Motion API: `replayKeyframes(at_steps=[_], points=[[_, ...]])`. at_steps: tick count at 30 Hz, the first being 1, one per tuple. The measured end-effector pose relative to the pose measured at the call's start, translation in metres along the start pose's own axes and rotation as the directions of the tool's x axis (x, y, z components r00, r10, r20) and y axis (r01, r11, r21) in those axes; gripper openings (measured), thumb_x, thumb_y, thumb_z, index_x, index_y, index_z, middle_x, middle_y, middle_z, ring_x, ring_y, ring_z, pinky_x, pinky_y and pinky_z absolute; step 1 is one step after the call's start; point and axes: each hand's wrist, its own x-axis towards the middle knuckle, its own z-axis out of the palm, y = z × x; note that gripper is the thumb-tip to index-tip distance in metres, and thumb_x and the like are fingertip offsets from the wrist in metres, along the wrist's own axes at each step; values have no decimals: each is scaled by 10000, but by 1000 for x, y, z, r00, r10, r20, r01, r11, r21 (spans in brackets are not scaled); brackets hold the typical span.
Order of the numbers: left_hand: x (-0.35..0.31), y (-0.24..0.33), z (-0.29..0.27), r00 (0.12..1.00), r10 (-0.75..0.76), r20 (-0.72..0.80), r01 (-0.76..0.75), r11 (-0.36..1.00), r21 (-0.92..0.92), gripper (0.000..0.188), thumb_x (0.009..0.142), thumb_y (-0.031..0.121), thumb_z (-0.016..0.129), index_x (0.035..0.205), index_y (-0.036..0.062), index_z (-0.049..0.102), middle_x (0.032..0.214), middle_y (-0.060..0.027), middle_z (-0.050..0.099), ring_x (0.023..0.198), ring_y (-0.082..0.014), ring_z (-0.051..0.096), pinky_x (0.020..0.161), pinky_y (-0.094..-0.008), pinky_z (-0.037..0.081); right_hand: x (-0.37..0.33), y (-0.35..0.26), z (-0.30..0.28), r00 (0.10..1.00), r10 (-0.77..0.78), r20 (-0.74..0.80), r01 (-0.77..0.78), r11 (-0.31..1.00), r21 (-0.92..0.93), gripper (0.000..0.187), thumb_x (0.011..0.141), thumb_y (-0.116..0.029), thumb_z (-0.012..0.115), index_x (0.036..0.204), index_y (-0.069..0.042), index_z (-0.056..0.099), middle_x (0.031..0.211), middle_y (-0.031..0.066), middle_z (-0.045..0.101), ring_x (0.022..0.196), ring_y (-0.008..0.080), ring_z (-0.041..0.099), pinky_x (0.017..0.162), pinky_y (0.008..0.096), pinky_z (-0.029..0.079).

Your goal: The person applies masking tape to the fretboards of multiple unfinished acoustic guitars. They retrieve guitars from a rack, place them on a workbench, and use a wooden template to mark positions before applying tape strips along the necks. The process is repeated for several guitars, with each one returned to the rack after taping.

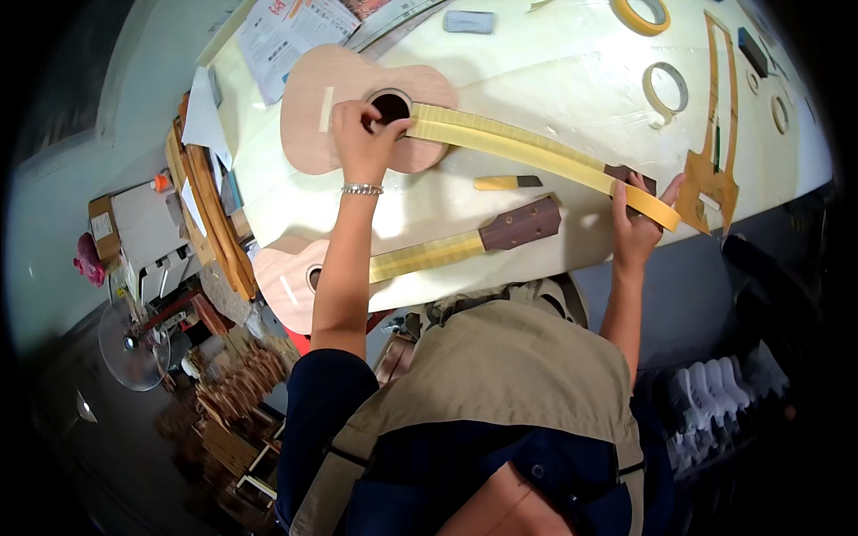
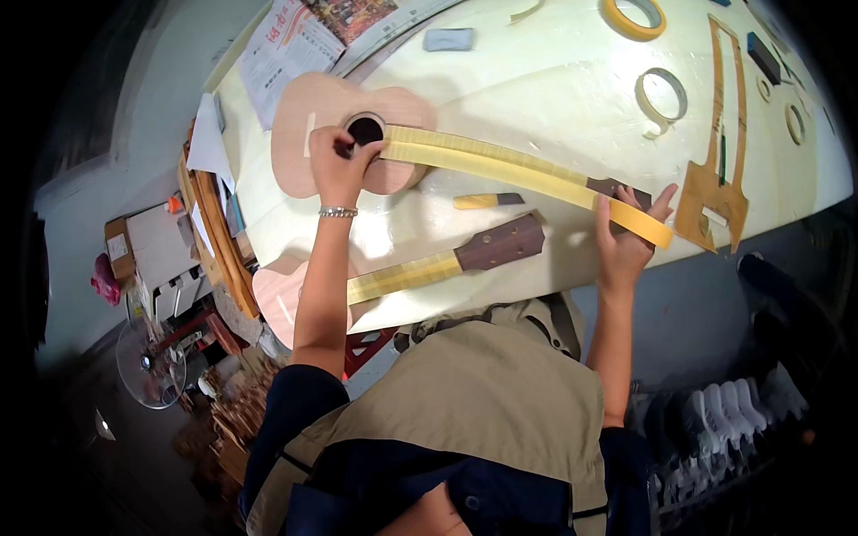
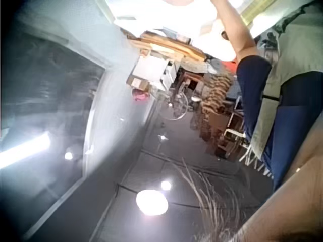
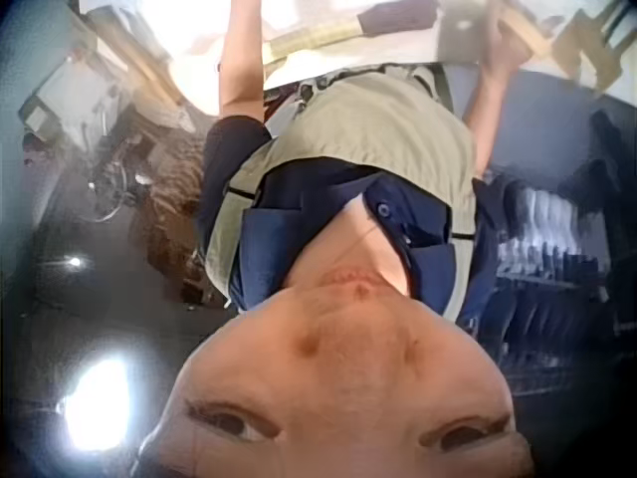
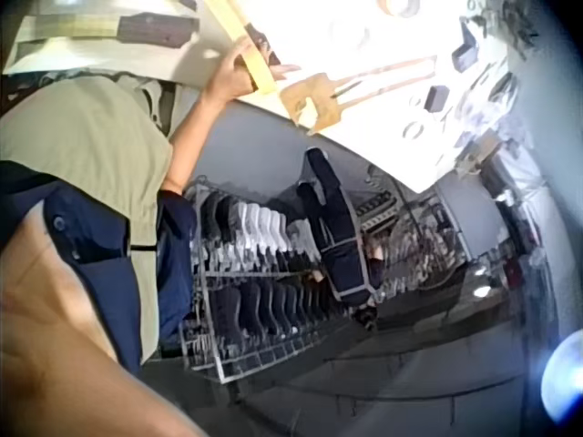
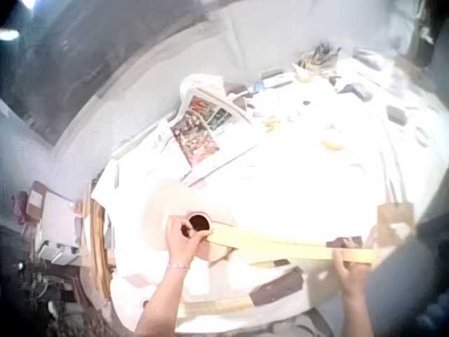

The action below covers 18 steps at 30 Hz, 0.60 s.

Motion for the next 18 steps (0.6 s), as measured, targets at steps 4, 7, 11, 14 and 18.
replayKeyframes(at_steps=[4,7,11,14,18], points=[[-26,16,-11,954,238,181,-277,931,236,511,765,222,660,1207,47,473,1318,-102,476,1178,-279,450,978,-487,290,-3,0,17,997,-59,-57,55,996,-71,866,805,-251,675,1407,60,135,971,118,679,1038,223,610,1115,461,88],[-48,27,4,926,200,320,-308,891,334,886,773,436,622,1452,85,174,1485,-70,262,1386,-267,194,1047,-640,-6,3,-3,8,995,-70,-69,57,982,-182,858,799,-285,678,1400,60,172,913,94,686,1003,201,624,1113,468,108],[-49,27,8,907,162,390,-345,816,463,849,837,604,419,1461,96,146,1514,-60,187,1403,-261,131,1010,-666,-63,1,-5,7,995,-59,-80,40,974,-222,864,798,-288,679,1398,68,170,864,50,686,956,177,637,1110,466,126],[-49,40,11,923,161,351,-315,839,444,865,824,592,451,1463,102,136,1523,-73,146,1407,-264,116,997,-679,-69,0,-2,9,992,-80,-97,53,965,-256,832,797,-275,680,1400,49,208,821,24,675,924,162,632,1104,471,138],[-65,95,48,880,159,447,-313,902,296,904,784,509,569,1463,104,130,1522,-78,144,1404,-244,134,1014,-662,-56,-2,2,17,986,-142,-83,107,938,-331,792,805,-259,674,1400,32,240,824,14,646,899,159,612,1095,488,145]])
